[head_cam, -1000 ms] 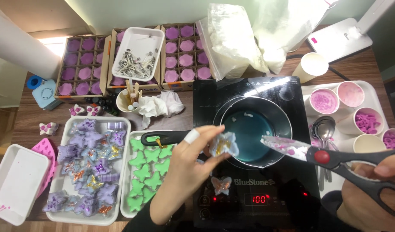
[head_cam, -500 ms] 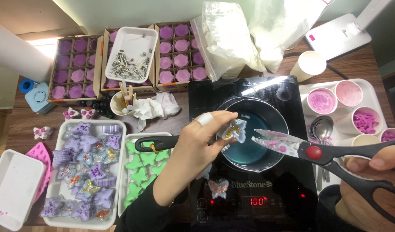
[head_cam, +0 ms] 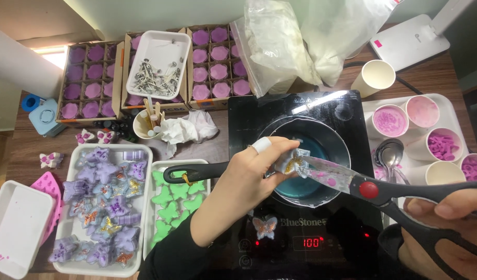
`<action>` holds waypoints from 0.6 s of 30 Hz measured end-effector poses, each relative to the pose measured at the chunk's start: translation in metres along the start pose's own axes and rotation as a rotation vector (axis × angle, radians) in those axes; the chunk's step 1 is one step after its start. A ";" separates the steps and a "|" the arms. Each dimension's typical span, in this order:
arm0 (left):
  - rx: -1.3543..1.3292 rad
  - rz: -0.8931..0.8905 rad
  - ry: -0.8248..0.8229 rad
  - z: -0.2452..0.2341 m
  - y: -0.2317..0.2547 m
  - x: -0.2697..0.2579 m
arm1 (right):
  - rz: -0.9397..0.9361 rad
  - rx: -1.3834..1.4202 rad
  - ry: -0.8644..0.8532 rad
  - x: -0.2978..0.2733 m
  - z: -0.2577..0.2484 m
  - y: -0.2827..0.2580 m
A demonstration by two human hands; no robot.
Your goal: Trim and melt small decorative wax butterflies into a pot of liquid wax.
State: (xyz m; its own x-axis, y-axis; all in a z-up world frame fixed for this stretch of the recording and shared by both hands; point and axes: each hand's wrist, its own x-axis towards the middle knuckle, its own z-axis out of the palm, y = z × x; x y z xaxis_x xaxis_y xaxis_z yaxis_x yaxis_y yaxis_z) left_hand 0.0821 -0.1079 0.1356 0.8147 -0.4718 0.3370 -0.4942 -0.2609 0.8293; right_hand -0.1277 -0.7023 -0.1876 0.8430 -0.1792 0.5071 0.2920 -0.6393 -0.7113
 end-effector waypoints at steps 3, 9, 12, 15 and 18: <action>0.046 0.040 0.013 0.000 0.002 0.001 | -0.022 0.041 -0.012 0.078 0.075 -0.152; 0.136 0.037 0.039 0.001 0.004 0.002 | -0.216 0.277 0.035 0.129 0.098 -0.258; 0.132 0.044 0.033 0.002 0.003 0.001 | -0.077 0.302 -0.069 0.144 0.104 -0.273; 0.134 0.054 0.049 0.003 0.003 0.000 | -0.210 0.985 -0.060 0.172 0.119 -0.346; 0.113 0.077 0.074 0.005 0.004 -0.003 | -0.082 0.634 -0.064 0.149 0.107 -0.317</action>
State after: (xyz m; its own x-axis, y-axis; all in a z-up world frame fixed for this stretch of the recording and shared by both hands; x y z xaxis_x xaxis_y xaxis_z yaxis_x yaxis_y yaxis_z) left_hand 0.0767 -0.1117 0.1358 0.7913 -0.4318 0.4329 -0.5834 -0.3211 0.7460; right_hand -0.0464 -0.4462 0.0617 0.8262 -0.0913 0.5560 0.5505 -0.0794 -0.8311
